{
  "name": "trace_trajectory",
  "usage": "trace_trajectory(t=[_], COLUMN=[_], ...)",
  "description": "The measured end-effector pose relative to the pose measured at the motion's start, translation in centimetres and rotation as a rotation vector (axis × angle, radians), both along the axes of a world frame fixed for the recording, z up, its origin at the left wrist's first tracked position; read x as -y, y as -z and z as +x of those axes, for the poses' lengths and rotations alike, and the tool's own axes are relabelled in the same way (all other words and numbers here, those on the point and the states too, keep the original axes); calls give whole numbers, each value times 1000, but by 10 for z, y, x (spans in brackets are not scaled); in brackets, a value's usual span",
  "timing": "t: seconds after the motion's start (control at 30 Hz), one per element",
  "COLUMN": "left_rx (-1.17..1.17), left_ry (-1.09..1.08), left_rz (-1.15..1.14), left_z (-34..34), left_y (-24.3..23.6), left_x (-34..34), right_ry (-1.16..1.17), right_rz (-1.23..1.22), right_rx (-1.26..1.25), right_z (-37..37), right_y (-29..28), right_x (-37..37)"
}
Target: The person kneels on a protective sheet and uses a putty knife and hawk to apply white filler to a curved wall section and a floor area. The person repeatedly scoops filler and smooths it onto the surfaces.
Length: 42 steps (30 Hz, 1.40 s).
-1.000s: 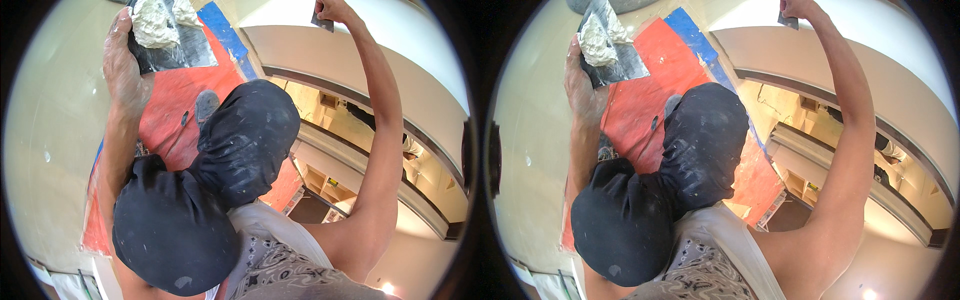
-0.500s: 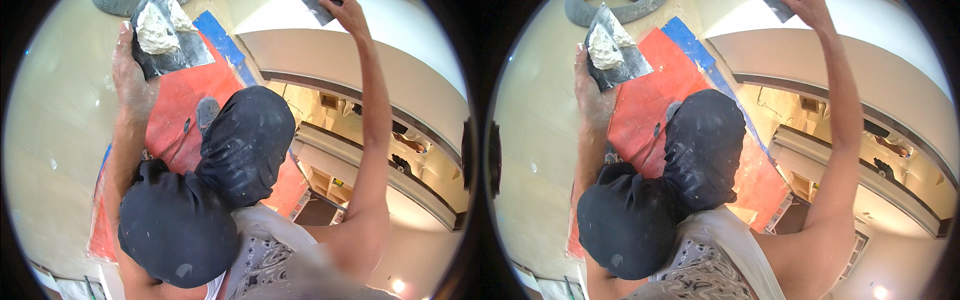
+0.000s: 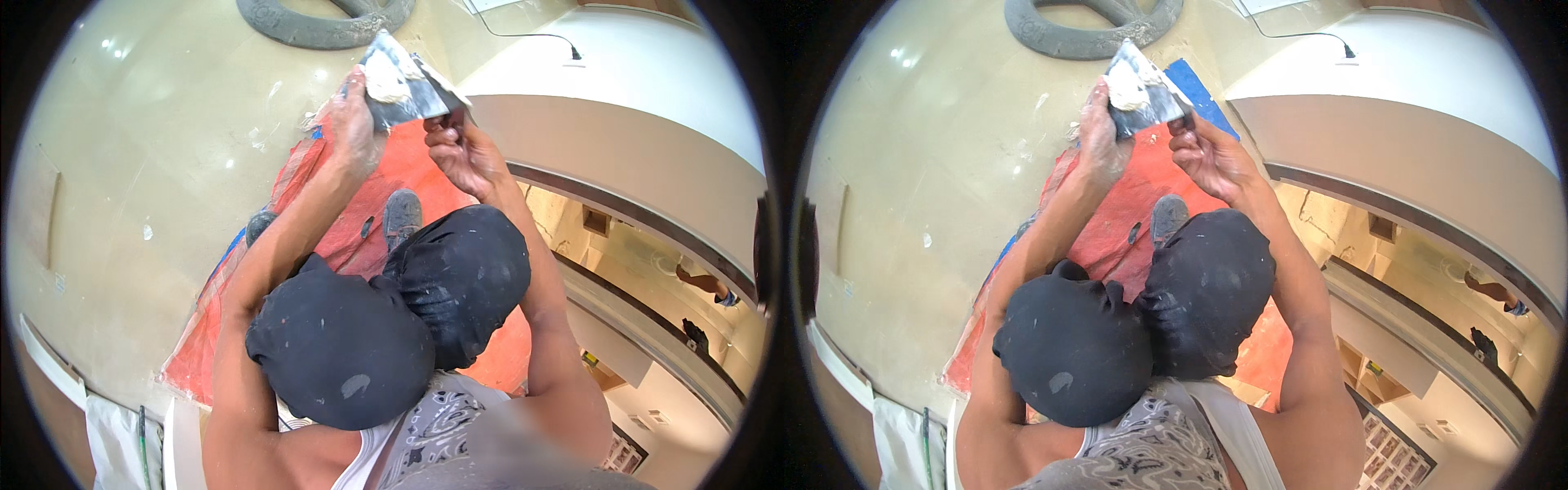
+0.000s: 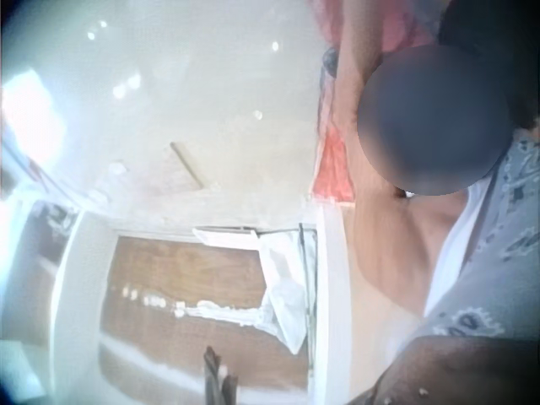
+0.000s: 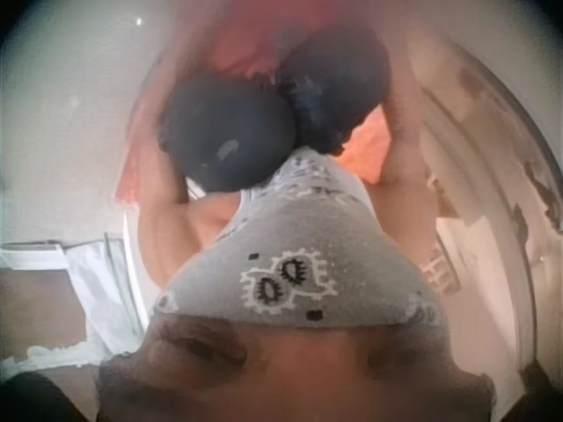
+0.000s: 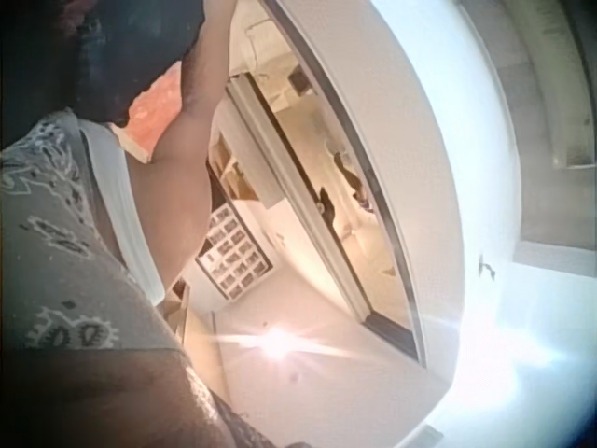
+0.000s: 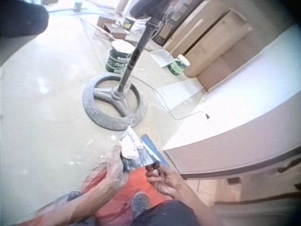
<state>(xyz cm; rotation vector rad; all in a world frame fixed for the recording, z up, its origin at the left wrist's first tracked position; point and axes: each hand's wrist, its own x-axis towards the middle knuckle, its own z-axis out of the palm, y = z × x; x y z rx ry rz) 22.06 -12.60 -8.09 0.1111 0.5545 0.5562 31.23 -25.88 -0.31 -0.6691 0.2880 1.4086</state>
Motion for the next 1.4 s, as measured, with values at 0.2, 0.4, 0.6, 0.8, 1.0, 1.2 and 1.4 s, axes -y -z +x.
trace_trajectory(t=[0.2, 0.4, 0.6, 0.8, 1.0, 1.2, 1.4], left_rx=[67, 127, 66, 55, 8, 1, -34], left_ry=[43, 172, 348, 471, 520, 433, 289], left_rz=[75, 142, 183, 236, 332, 503, 252], left_z=[-6, -18, -23, -21, -28, -26, -24], left_y=[-24, -26, -31, -33, -30, -45, -36], left_x=[5, -31, -54, -52, -55, -55, -47], right_ry=[54, 9, -232, -597, -885, -883, -495], right_rz=[-369, -56, -213, 208, 195, 233, 64], right_rx=[502, 882, 2186, 2682, 2726, 2722, 2363], right_z=[28, 61, 68, 53, 52, 38, 37], right_y=[21, -34, -57, -94, -104, -98, -84], right_x=[8, 44, 20, -15, -20, -30, -11])
